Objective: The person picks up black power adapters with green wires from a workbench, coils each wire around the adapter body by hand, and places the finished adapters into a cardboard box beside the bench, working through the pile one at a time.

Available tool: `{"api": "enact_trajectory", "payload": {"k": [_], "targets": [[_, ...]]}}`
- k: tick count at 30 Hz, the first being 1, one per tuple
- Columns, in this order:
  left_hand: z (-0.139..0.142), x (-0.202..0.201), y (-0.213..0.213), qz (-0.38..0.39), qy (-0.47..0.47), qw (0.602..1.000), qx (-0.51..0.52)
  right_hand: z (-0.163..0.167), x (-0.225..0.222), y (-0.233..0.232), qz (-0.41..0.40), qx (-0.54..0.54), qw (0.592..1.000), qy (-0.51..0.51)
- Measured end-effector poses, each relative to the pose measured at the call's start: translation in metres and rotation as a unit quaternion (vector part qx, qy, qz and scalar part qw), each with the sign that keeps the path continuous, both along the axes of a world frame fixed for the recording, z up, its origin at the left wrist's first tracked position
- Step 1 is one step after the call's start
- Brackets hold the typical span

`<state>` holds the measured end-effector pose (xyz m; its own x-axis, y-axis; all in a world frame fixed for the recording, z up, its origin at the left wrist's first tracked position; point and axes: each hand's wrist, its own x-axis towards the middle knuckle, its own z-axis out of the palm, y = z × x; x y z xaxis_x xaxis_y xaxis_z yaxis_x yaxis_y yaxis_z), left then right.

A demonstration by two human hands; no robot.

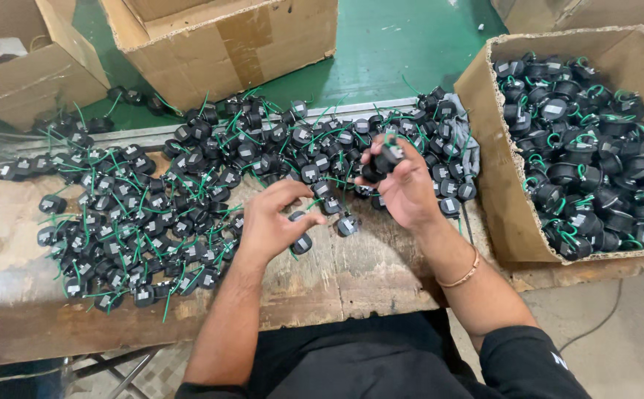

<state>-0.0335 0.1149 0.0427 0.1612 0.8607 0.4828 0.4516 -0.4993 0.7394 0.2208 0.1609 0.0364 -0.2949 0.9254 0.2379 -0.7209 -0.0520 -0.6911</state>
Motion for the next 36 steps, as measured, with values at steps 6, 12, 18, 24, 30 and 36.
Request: {"api": "enact_trajectory", "payload": {"k": [6,12,18,24,30,36], "targets": [[-0.014,0.009,0.003,0.040,0.148,0.986,-0.062,0.004,0.003,0.005,0.006,0.028,1.000,0.005],[-0.042,0.000,0.011,0.000,-0.130,0.986,-0.108,0.002,-0.003,-0.002,-0.007,0.116,0.985,-0.129],[-0.055,0.003,0.006,-0.038,-0.369,0.926,-0.075,0.004,-0.010,-0.004,0.097,0.154,0.936,-0.302],[-0.053,0.014,-0.004,0.006,-0.312,0.950,0.030,-0.015,-0.034,-0.013,0.058,0.329,0.825,-0.457],[-0.053,0.022,-0.006,-0.003,-0.397,0.918,-0.030,-0.028,-0.040,-0.017,0.006,0.334,0.819,-0.467],[-0.041,0.009,-0.005,-0.095,-0.304,0.948,0.010,-0.031,-0.030,-0.012,-0.063,0.348,0.820,-0.450]]}}
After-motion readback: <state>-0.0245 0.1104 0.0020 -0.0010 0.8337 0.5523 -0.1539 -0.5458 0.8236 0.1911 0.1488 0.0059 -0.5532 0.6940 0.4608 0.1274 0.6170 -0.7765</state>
